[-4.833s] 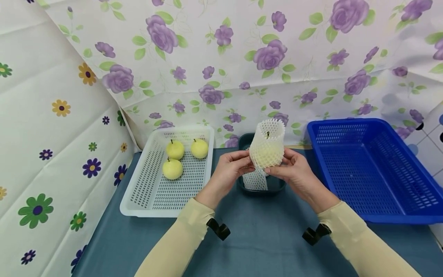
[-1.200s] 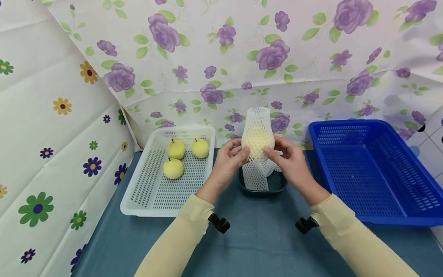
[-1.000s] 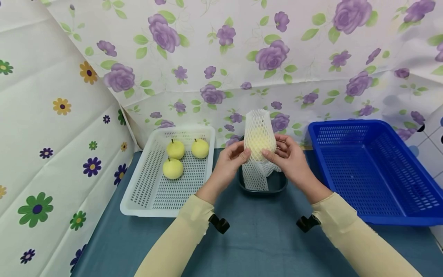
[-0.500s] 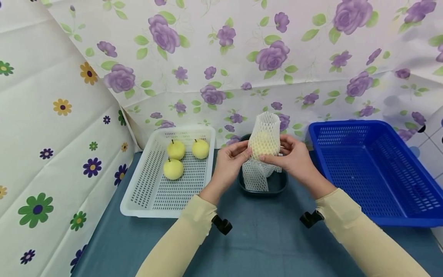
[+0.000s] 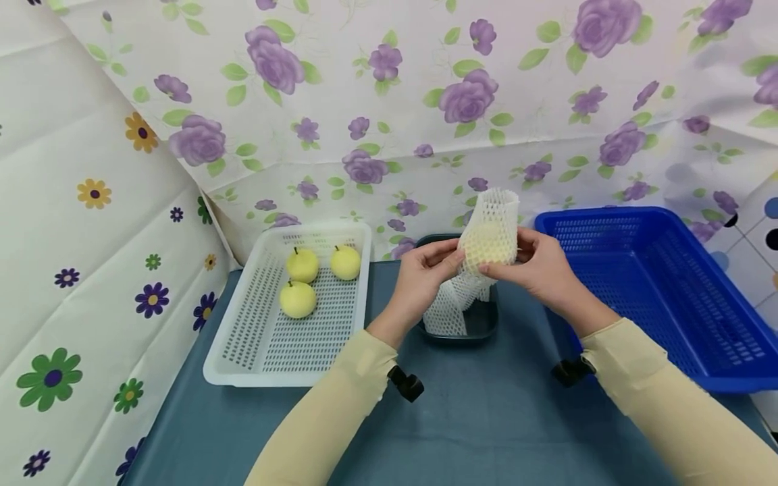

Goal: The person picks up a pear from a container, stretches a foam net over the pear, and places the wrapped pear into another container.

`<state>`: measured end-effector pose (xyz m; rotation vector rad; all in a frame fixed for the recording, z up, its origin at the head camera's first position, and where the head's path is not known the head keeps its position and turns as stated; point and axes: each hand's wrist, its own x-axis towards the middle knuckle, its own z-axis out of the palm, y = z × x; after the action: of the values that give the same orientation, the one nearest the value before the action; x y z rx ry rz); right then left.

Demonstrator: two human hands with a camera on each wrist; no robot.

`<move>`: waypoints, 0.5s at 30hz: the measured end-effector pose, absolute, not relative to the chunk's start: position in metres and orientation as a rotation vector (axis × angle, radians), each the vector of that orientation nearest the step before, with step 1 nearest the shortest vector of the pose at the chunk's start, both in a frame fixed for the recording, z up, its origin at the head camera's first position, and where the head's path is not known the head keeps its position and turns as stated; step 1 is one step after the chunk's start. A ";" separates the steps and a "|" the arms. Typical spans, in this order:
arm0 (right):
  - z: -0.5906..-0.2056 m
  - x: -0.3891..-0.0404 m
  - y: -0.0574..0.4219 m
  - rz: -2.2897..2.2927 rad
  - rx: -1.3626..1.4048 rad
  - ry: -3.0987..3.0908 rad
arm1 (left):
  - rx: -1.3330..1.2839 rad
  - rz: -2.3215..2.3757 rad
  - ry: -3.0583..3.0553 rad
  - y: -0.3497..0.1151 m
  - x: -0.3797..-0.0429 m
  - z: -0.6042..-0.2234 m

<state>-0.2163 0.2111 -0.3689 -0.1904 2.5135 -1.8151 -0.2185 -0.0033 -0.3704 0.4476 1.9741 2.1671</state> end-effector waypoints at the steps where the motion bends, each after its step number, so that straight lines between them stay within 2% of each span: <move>1: -0.368 -0.217 0.214 -1.811 -0.180 2.527 | 0.435 2.179 1.942 0.000 -0.219 -0.367; 9: -0.356 -0.224 0.244 -1.809 -0.025 2.595 | 0.130 2.279 1.840 0.044 -0.237 -0.390; 15: -0.352 -0.232 0.274 -1.943 0.098 2.580 | 0.205 2.085 1.995 0.084 -0.232 -0.413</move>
<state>-0.2324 0.2735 -0.3516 0.0978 2.5796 -1.9431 -0.2320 0.0842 -0.4128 0.2048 1.9950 2.0846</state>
